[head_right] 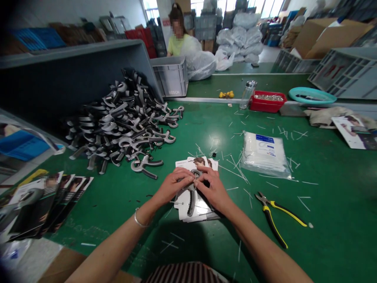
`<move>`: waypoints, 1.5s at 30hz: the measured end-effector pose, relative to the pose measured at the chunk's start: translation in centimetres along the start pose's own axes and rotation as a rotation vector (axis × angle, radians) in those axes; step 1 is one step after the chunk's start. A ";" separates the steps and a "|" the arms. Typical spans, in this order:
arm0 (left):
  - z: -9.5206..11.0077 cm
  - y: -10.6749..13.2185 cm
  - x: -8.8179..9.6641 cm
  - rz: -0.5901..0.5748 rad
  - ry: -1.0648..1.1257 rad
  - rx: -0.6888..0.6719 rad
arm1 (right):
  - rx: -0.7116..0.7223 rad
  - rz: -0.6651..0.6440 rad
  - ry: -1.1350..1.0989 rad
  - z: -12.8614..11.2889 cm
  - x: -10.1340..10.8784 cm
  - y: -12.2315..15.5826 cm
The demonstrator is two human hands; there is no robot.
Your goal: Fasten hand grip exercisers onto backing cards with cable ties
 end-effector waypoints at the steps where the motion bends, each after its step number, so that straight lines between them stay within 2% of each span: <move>1: 0.0 -0.1 0.1 -0.013 0.002 0.014 | 0.003 -0.005 0.002 0.0 0.0 0.0; 9: -0.2 -0.3 0.2 -0.089 -0.004 -0.017 | 0.059 -0.091 -0.025 0.1 0.2 0.4; 18: -0.5 -0.4 -0.3 0.035 -0.041 -0.012 | 0.094 -0.141 -0.001 0.0 0.1 0.4; 29: -0.5 -0.3 -0.4 0.030 -0.050 -0.004 | 0.086 -0.138 0.007 0.3 -0.1 0.3; 35: -0.1 -0.1 -0.4 0.014 -0.041 -0.068 | 0.072 -0.114 0.024 0.1 -0.1 0.2; 40: -0.3 -0.1 -0.3 0.038 -0.037 -0.027 | 0.057 -0.124 0.018 0.1 -0.2 0.2; 45: -0.4 0.2 -0.3 0.039 -0.001 -0.046 | 0.049 -0.143 0.028 0.2 -0.2 0.0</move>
Point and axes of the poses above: each hand's wrist, its own y-axis away from the middle knuckle, its own x-axis out of the back of the hand, z = x × y, the point moved 6 cm from there along -y, towards the middle knuckle, and after that the axes turned 10 degrees about x, right-handed, at the moved point
